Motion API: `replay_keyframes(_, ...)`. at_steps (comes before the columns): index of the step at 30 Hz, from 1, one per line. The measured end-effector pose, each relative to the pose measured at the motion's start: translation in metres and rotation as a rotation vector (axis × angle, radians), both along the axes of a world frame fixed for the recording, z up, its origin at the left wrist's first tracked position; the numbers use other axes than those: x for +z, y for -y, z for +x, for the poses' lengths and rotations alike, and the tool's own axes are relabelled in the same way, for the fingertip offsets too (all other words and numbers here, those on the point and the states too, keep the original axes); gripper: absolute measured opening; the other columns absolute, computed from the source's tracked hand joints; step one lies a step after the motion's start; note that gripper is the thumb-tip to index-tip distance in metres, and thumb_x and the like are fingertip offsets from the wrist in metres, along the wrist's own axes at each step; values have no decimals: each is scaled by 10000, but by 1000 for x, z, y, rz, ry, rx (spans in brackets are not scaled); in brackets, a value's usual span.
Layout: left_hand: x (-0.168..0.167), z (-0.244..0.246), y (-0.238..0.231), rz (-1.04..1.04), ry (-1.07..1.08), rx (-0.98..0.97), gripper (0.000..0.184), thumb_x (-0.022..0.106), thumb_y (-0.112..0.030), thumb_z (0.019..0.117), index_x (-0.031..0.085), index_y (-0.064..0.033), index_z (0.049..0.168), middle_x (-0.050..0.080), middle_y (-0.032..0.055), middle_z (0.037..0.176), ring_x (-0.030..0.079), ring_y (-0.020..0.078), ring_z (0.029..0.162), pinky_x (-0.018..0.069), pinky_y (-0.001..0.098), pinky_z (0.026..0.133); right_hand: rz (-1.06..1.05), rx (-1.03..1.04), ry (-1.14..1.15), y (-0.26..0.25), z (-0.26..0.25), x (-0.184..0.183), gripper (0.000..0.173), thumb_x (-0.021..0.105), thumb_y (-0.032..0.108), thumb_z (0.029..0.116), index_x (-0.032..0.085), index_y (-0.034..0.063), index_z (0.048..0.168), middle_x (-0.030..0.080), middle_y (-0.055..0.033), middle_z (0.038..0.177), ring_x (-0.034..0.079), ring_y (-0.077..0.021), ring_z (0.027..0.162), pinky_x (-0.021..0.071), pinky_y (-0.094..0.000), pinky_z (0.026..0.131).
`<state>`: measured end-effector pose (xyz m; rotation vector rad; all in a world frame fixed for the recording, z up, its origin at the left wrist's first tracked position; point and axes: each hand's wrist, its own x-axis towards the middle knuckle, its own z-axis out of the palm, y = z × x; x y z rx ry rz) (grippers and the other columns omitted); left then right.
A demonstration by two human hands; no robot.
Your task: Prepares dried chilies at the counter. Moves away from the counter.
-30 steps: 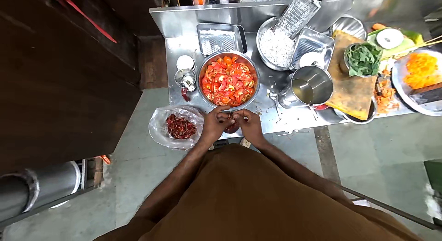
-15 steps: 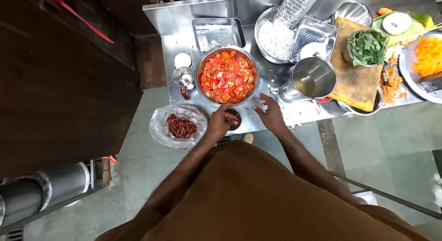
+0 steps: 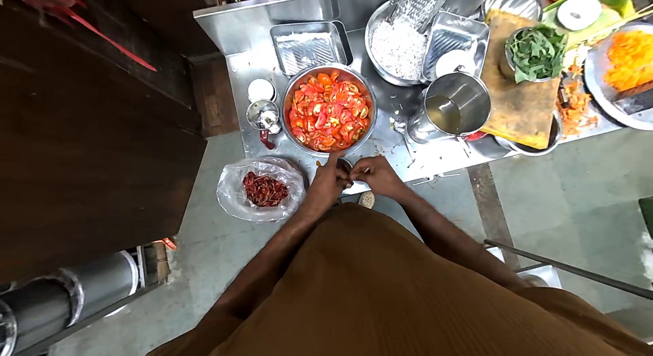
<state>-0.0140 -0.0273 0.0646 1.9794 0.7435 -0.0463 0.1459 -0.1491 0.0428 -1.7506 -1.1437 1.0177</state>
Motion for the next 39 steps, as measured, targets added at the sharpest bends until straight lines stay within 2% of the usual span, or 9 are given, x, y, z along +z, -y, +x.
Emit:
replay_keyframes(3, -7, -2, -4, -26, -2, 4, 669, 791, -25, 857, 484, -166, 1435, 785, -4, 927, 759, 155, 848, 625, 445, 859, -60, -82, -398, 6, 8, -9, 136, 656, 85, 970, 757, -3, 990, 741, -93, 901, 682, -164, 777, 589, -359, 721)
replay_keyframes(5, -16, -4, -10, -76, 48, 32, 588, 830, -53, 846, 569, -174, 1359, 790, -26, 937, 760, 122, 845, 635, 406, 852, -79, -133, -405, 9, 18, -14, 162, 636, 107, 1000, 746, -6, 1037, 733, -97, 911, 684, -174, 783, 594, -359, 705)
replay_keyframes(9, -37, -9, -21, -142, 54, 124, 459, 840, -53, 844, 642, -149, 1247, 778, -9, 959, 751, 127, 848, 643, 390, 826, -206, -258, 137, 13, 47, -38, 215, 606, 232, 1028, 759, 100, 1102, 754, -69, 971, 723, -188, 857, 605, -439, 817)
replay_keyframes(13, -43, -18, -28, -175, 9, 174, 463, 831, -46, 848, 632, -135, 1256, 768, 24, 955, 747, 153, 816, 648, 389, 783, -280, -310, 478, 7, 62, -44, 413, 686, 392, 958, 711, 133, 1278, 669, -120, 1290, 635, -303, 1207, 532, -552, 1019)
replay_keyframes(17, -46, -27, -31, -169, -15, 162, 414, 825, -51, 859, 645, -120, 1225, 764, 28, 961, 744, 149, 806, 646, 381, 772, -235, -306, 670, -26, 61, -32, 233, 646, 322, 967, 790, 183, 1087, 711, -83, 1105, 660, -303, 1074, 558, -537, 894)
replay_keyframes(21, -49, -35, -29, -168, -17, 159, 381, 826, -66, 863, 657, -126, 1199, 759, 17, 958, 742, 139, 805, 649, 372, 767, -573, -213, 764, -78, 54, -24, 340, 577, 410, 966, 719, 111, 887, 733, -160, 939, 722, -388, 888, 548, -622, 660)
replay_keyframes(25, -49, -42, -25, -183, 0, 237, 327, 819, -79, 873, 678, -125, 1164, 761, 13, 974, 740, 139, 807, 648, 377, 756, -742, -187, 762, -118, 50, -26, 290, 645, 271, 901, 671, -13, 947, 703, -247, 1015, 705, -439, 923, 537, -636, 672)
replay_keyframes(33, -58, -50, -17, -648, 74, 527, 369, 737, -57, 942, 610, -43, 1288, 717, 158, 1084, 735, 279, 839, 642, 439, 713, -830, -164, 791, -148, 49, -35, 295, 713, 218, 842, 666, -29, 997, 689, -259, 1078, 683, -453, 1001, 530, -654, 704)
replay_keyframes(39, -47, -55, -11, -945, 138, 510, 407, 646, -18, 992, 530, -30, 1381, 653, 177, 1161, 717, 306, 957, 632, 468, 830, -856, -118, 829, -156, 49, -49, 243, 701, 195, 845, 678, -15, 965, 694, -248, 1078, 680, -450, 1006, 520, -656, 708)
